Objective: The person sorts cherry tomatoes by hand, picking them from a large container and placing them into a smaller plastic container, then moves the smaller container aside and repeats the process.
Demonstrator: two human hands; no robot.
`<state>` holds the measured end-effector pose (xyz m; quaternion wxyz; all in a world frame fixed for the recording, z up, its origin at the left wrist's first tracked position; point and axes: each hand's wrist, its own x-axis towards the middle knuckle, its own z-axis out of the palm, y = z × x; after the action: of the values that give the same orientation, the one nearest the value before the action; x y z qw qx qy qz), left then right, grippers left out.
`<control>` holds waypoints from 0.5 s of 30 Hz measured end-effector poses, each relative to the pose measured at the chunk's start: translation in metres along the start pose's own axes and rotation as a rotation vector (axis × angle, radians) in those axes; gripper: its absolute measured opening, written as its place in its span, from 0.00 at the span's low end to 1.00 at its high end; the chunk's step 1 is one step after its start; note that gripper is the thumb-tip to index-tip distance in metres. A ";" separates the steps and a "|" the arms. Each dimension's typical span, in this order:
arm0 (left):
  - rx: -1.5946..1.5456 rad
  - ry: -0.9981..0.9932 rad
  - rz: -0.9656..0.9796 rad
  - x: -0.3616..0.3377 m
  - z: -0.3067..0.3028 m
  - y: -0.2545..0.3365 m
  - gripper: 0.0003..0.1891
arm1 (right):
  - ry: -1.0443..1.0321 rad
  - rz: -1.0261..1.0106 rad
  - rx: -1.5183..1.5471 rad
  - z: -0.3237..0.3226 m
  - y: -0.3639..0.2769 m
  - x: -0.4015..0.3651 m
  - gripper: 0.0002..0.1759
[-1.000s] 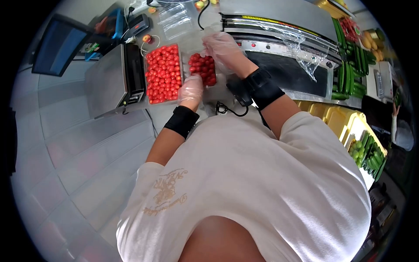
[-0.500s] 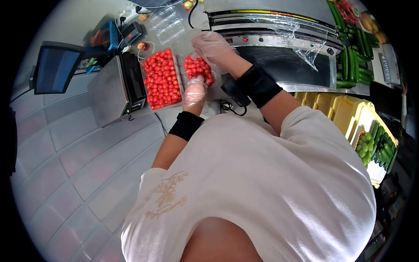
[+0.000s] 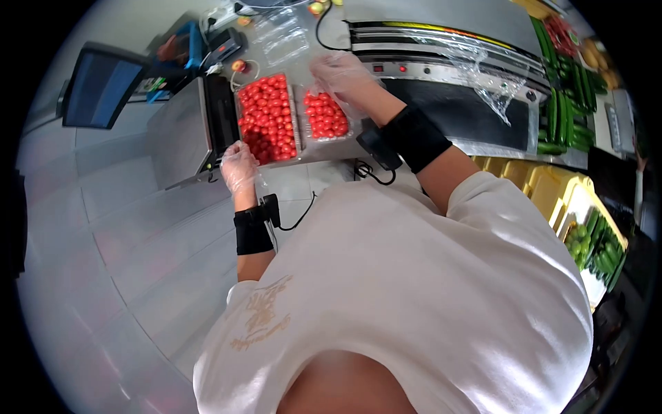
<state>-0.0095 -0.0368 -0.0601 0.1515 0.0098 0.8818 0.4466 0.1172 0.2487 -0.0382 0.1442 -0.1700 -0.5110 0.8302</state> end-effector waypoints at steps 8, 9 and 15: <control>0.426 0.087 0.166 -0.018 -0.007 -0.032 0.17 | -0.063 0.168 -0.481 0.038 0.008 0.000 0.15; 0.488 0.056 0.226 -0.021 -0.003 -0.032 0.17 | -0.085 0.264 -0.509 0.048 0.001 -0.003 0.17; 0.610 0.110 0.341 -0.028 0.010 -0.039 0.17 | -0.180 0.490 -0.737 0.067 0.035 0.013 0.19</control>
<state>0.0242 -0.0564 -0.0890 0.0170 0.1775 0.9671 0.1815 0.0748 0.1851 -0.0432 -0.1718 -0.2533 -0.7278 0.6137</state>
